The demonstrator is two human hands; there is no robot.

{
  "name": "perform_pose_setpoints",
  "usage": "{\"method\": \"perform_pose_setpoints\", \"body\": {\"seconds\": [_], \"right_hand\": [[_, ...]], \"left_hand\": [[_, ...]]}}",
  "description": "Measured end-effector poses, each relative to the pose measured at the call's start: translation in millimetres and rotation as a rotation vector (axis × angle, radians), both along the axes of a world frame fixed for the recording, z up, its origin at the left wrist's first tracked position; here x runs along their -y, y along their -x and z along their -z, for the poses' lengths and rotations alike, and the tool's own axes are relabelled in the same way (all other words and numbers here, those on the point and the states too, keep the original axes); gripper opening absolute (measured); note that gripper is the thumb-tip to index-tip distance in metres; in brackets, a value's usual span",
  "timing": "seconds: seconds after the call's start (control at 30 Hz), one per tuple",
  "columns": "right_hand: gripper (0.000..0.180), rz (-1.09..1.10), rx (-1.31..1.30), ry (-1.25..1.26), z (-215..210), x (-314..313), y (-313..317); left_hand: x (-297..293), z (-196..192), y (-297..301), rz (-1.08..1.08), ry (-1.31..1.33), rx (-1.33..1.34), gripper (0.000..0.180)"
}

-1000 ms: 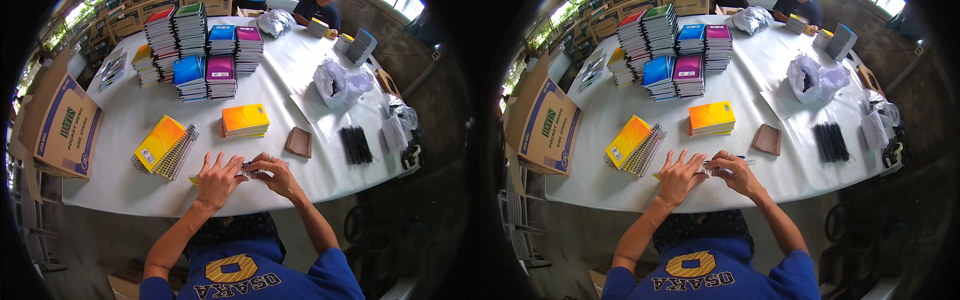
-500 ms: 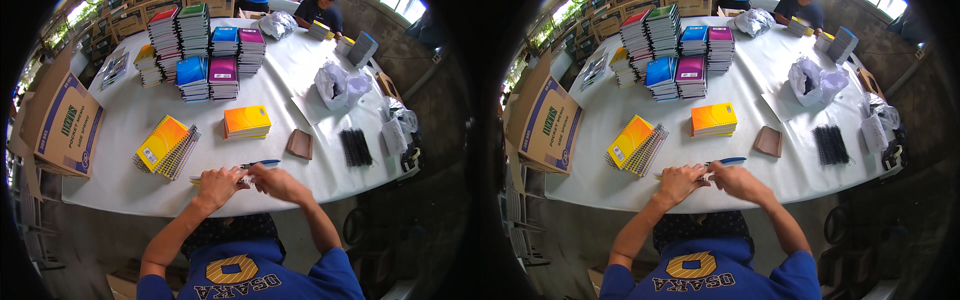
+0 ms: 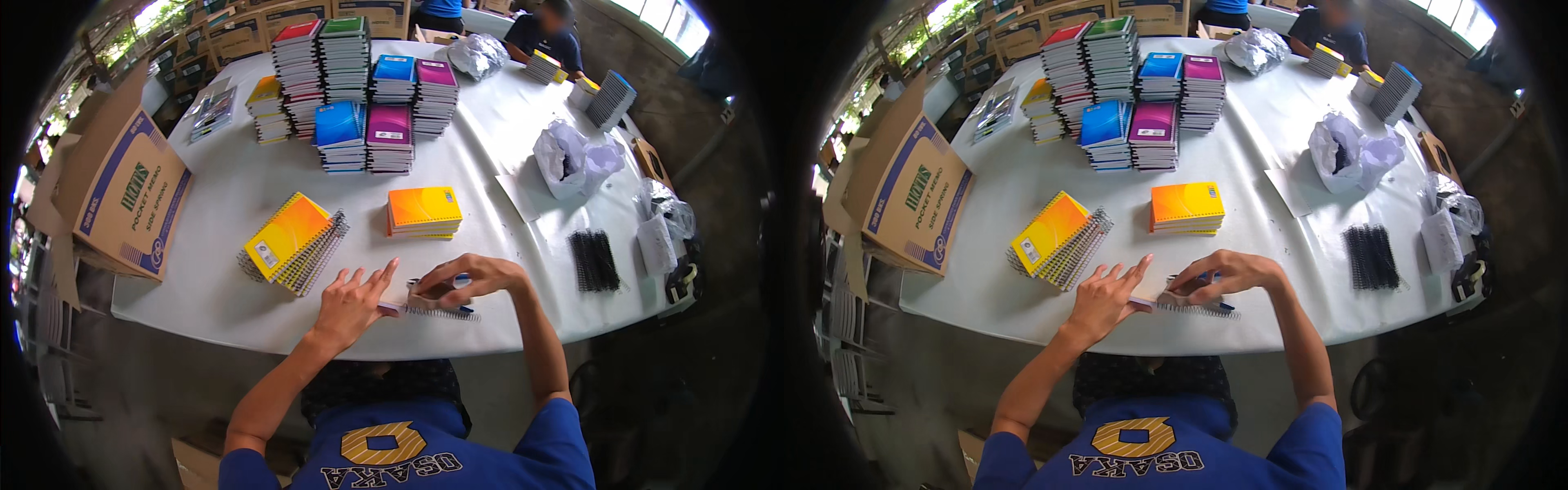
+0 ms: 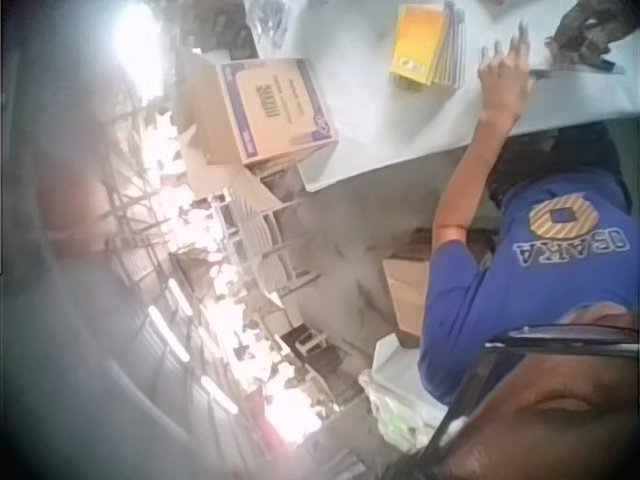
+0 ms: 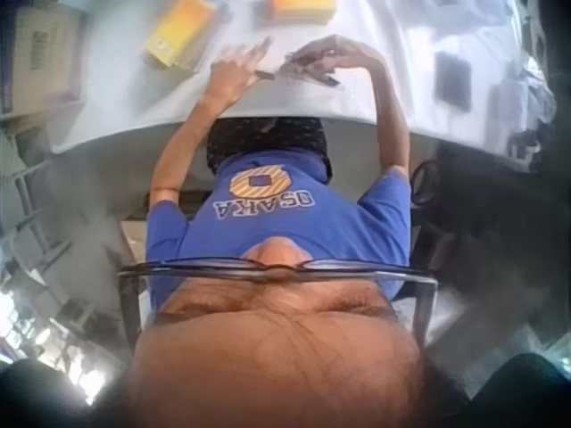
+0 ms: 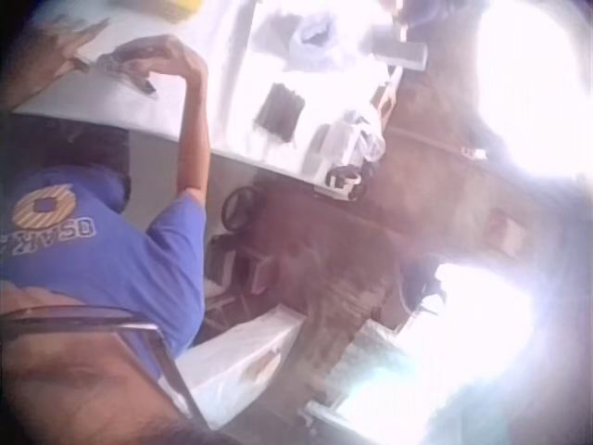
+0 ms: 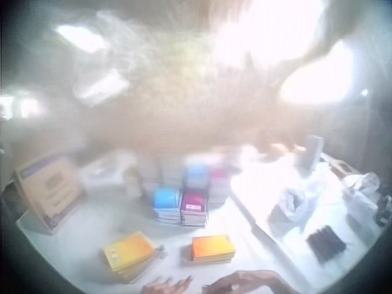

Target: The person inserts a metal spiral into the punched holes of a notebook cover and pages by hand, then uses pliers to clip and crimp the ends of the spiral.

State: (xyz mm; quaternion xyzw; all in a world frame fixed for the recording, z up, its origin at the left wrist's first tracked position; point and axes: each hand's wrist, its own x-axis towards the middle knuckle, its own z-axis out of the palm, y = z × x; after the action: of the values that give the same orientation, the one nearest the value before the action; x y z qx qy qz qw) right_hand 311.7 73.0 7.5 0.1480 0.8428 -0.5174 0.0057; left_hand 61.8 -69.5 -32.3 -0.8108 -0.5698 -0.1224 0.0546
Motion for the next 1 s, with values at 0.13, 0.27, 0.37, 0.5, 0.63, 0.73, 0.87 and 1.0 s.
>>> {"method": "perform_pose_setpoints", "body": {"seconds": [0.13, 0.27, 0.37, 0.5, 0.63, 0.73, 0.87, 1.0], "right_hand": [[0.043, -0.123, -0.045, 0.279, 6, -23, 14], [0.051, -0.081, 0.112, -0.002, 3, -19, 41], [0.067, -0.085, -0.095, 0.263, -2, -24, 25], [0.048, 0.033, 0.054, -0.043, 10, -23, 36], [0.046, -0.107, -0.275, 0.349, 5, -20, 45], [0.064, 0.076, 0.169, -0.038, -10, -16, 59], [0.064, 0.054, -0.078, 0.221, 14, -34, 29], [0.074, 0.082, -0.003, 0.131, -10, -17, 47]], "left_hand": [[-3, 0, -2, -0.052, 0.091, 0.072, 0.088], [-7, 2, 6, -0.05, 0.231, 0.127, 0.085], [-27, 9, 5, -0.019, 0.268, 0.186, 0.087], [-33, 6, 15, 0.02, 0.15, 0.067, 0.088], [-33, 5, 27, -0.025, 0.158, 0.094, 0.076], [-39, 15, 35, 0.0, 0.111, 0.082, 0.056], [-50, 12, 36, 0.128, 0.131, 0.289, 0.04], [-66, 23, 43, 0.102, 0.164, 0.19, 0.049]]}}
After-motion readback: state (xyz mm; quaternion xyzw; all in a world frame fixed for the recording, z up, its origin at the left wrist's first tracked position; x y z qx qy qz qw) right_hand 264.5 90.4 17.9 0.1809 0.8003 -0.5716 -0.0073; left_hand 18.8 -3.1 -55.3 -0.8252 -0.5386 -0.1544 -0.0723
